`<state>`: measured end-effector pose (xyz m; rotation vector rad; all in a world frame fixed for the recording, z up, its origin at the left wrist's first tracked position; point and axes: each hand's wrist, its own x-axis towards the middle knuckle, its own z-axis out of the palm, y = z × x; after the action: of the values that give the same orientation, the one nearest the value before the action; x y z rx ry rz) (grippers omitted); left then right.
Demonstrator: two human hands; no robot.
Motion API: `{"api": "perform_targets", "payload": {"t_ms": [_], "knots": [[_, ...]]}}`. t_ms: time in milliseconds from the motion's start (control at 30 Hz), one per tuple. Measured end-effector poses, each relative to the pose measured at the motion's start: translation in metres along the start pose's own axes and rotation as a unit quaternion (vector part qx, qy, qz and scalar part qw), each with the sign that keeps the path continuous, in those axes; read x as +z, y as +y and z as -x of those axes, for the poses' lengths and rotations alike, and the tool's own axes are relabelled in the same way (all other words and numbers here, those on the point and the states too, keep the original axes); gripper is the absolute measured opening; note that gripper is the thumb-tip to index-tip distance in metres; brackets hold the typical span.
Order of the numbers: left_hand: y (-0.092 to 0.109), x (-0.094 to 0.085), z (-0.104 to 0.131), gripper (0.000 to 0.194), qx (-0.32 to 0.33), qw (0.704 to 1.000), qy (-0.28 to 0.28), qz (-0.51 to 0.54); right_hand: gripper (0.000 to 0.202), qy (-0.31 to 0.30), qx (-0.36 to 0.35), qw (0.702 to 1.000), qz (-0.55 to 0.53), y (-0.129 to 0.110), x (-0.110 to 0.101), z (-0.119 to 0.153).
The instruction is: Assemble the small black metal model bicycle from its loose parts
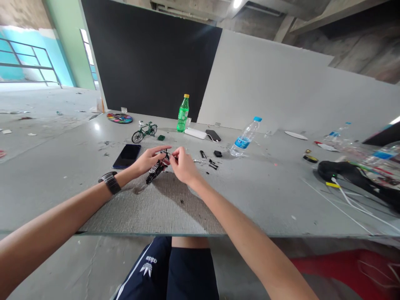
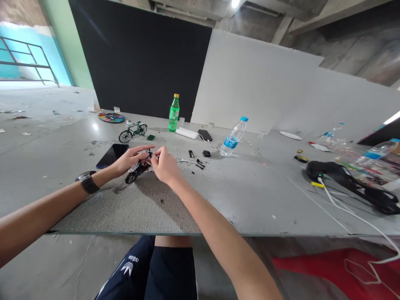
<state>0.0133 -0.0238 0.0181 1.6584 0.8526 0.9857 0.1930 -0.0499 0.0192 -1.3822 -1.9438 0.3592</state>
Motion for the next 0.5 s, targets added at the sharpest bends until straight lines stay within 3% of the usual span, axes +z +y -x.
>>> {"api": "perform_targets", "payload": {"t_ms": [100,200,333,500], "knots": [[-0.001,-0.001,0.0,0.051,0.003,1.0,0.011,0.002,0.01,-0.019,-0.047,0.998,0.024,0.004,0.0,0.001],[-0.004,-0.002,0.0,0.052,0.001,1.0,0.014,0.006,0.023,-0.017,-0.114,0.989,0.093,0.006,-0.003,0.003],[-0.008,-0.003,-0.001,0.054,-0.005,1.0,0.008,0.018,0.03,-0.012,-0.114,0.979,0.17,0.007,-0.006,0.005],[-0.014,-0.006,-0.003,0.051,0.01,1.0,0.003,0.005,0.027,-0.019,-0.136,0.973,0.183,0.008,-0.003,0.003]]}}
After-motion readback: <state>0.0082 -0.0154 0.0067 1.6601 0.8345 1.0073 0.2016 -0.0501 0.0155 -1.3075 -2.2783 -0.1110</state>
